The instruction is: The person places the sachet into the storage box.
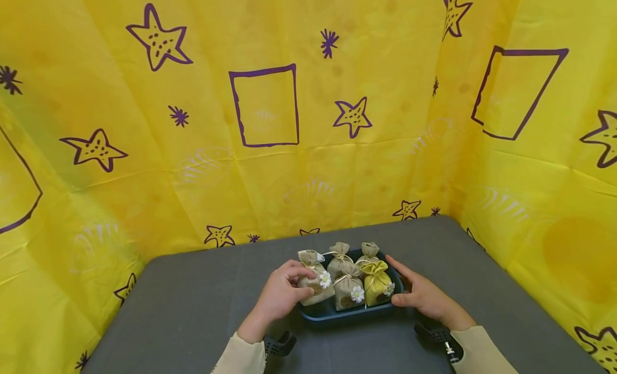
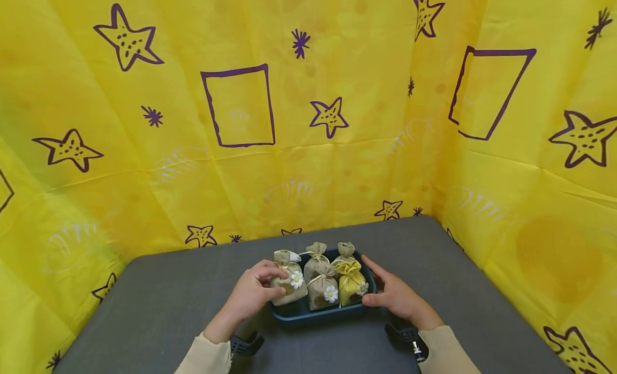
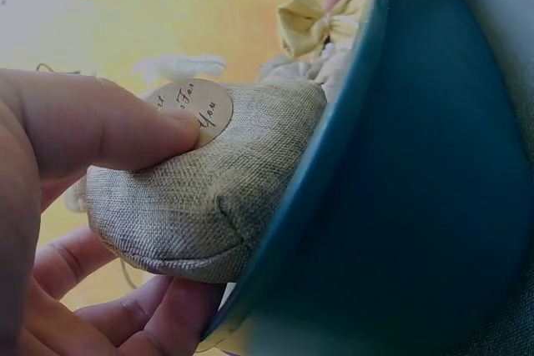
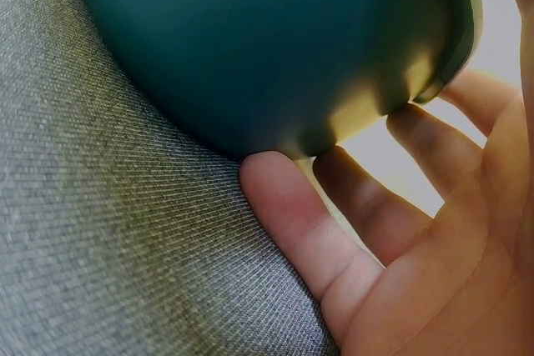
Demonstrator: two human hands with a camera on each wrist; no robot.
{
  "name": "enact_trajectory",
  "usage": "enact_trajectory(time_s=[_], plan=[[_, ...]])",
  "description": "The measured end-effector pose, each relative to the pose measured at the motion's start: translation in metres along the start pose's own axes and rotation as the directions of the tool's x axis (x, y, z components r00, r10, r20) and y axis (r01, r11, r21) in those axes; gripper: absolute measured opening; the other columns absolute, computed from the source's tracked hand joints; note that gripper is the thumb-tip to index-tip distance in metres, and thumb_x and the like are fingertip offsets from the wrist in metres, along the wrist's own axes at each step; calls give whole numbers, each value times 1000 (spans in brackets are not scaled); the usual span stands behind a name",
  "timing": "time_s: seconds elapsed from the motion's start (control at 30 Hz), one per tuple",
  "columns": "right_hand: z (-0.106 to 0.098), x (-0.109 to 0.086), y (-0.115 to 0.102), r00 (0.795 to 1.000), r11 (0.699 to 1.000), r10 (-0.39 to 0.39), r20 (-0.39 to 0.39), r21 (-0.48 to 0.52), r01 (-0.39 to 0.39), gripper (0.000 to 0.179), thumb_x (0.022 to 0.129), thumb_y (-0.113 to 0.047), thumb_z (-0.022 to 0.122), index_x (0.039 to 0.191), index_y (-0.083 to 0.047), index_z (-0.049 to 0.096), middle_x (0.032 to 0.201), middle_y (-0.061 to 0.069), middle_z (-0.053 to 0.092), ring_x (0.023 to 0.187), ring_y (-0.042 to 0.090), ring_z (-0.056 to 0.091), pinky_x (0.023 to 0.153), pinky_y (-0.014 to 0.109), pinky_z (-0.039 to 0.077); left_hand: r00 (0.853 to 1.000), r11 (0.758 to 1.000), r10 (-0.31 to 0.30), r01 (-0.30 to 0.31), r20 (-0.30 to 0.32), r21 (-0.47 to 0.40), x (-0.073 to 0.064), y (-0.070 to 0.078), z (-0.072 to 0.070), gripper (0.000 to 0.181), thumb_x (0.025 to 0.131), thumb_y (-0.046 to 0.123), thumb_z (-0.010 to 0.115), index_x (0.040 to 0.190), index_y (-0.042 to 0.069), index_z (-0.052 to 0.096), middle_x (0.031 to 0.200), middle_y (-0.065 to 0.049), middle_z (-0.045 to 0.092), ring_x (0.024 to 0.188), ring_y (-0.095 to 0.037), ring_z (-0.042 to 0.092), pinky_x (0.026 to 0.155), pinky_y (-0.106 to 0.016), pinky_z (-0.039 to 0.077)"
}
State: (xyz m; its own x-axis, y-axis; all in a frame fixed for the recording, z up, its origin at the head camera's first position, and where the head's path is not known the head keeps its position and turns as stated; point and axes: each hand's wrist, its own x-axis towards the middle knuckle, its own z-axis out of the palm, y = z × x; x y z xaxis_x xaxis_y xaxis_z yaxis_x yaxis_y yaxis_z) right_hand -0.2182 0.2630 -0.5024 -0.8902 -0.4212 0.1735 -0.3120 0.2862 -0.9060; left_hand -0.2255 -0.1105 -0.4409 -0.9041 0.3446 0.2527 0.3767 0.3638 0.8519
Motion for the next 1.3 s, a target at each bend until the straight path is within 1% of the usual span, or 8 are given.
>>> enact_trajectory(time_s=[0.27, 0.43, 0.57, 0.73, 0.8, 0.97, 1.17, 1.3], plan=[[-1, 0, 0, 1000, 1000, 0, -3, -13, 0, 88, 92, -32, 74, 160, -17, 21, 162, 15, 19, 141, 40, 21, 93, 27, 43, 998, 997, -14, 18, -56, 77, 1, -3, 2, 19, 76, 11, 83, 92, 18, 75, 97, 2, 58, 82, -21, 53, 69, -36, 47], [-1, -1, 1, 1000, 1000, 2, 1, -3, -2, 87, 92, -32, 74, 160, -18, 21, 162, 15, 17, 141, 41, 20, 90, 29, 46, 1000, 992, -3, 7, -31, 124, 1, -5, 5, 17, 77, 16, 83, 92, 21, 75, 96, 6, 59, 84, -20, 55, 72, -38, 47], [-1, -1, 1, 1000, 1000, 1, 2, 1, -1, 87, 92, -32, 74, 160, -18, 21, 163, 14, 17, 142, 40, 19, 91, 29, 45, 1000, 988, 31, -31, 3, 153, 1, -7, 5, 16, 80, 15, 81, 93, 23, 75, 96, 9, 61, 86, -21, 58, 76, -41, 48], [-1, -1, 1, 1000, 1000, 2, 4, 2, -2, 87, 92, -30, 74, 160, -19, 21, 163, 13, 17, 142, 40, 19, 92, 28, 44, 996, 964, 91, -81, -27, 253, 0, -10, 0, 16, 80, 11, 79, 87, 24, 74, 91, 12, 64, 92, -25, 62, 94, -53, 32], [-1, -1, 2, 1000, 1000, 2, 2, -6, -2, 87, 92, -30, 74, 160, -19, 21, 163, 13, 18, 142, 40, 19, 94, 27, 43, 996, 962, 80, -66, -40, 267, 0, -9, -3, 14, 81, 12, 80, 86, 24, 74, 91, 12, 65, 92, -27, 62, 93, -53, 32], [-1, -1, 2, 1000, 1000, 1, 2, -9, -1, 87, 92, -31, 74, 160, -18, 21, 162, 14, 18, 141, 40, 21, 89, 29, 45, 999, 968, 33, -21, -42, 249, 0, -8, -9, 9, 84, 14, 80, 90, 20, 75, 94, 10, 65, 91, -28, 60, 80, -43, 43], [-1, 0, 2, 1000, 1000, 2, -5, -16, -2, 88, 91, -34, 74, 160, -15, 22, 162, 14, 20, 140, 39, 24, 89, 29, 45, 996, 964, -5, 27, -84, 263, -1, -9, -20, 3, 90, 19, 74, 93, 18, 74, 97, 9, 63, 93, -27, 59, 80, -43, 44], [-1, 0, 3, 1000, 999, 5, -4, -35, -5, 89, 91, -35, 74, 160, -15, 22, 162, 14, 20, 141, 39, 23, 92, 28, 44, 993, 955, -50, 79, -109, 286, -3, -8, -29, 7, 95, 24, 69, 96, 18, 74, 101, 8, 64, 95, -26, 58, 86, -50, 40]])
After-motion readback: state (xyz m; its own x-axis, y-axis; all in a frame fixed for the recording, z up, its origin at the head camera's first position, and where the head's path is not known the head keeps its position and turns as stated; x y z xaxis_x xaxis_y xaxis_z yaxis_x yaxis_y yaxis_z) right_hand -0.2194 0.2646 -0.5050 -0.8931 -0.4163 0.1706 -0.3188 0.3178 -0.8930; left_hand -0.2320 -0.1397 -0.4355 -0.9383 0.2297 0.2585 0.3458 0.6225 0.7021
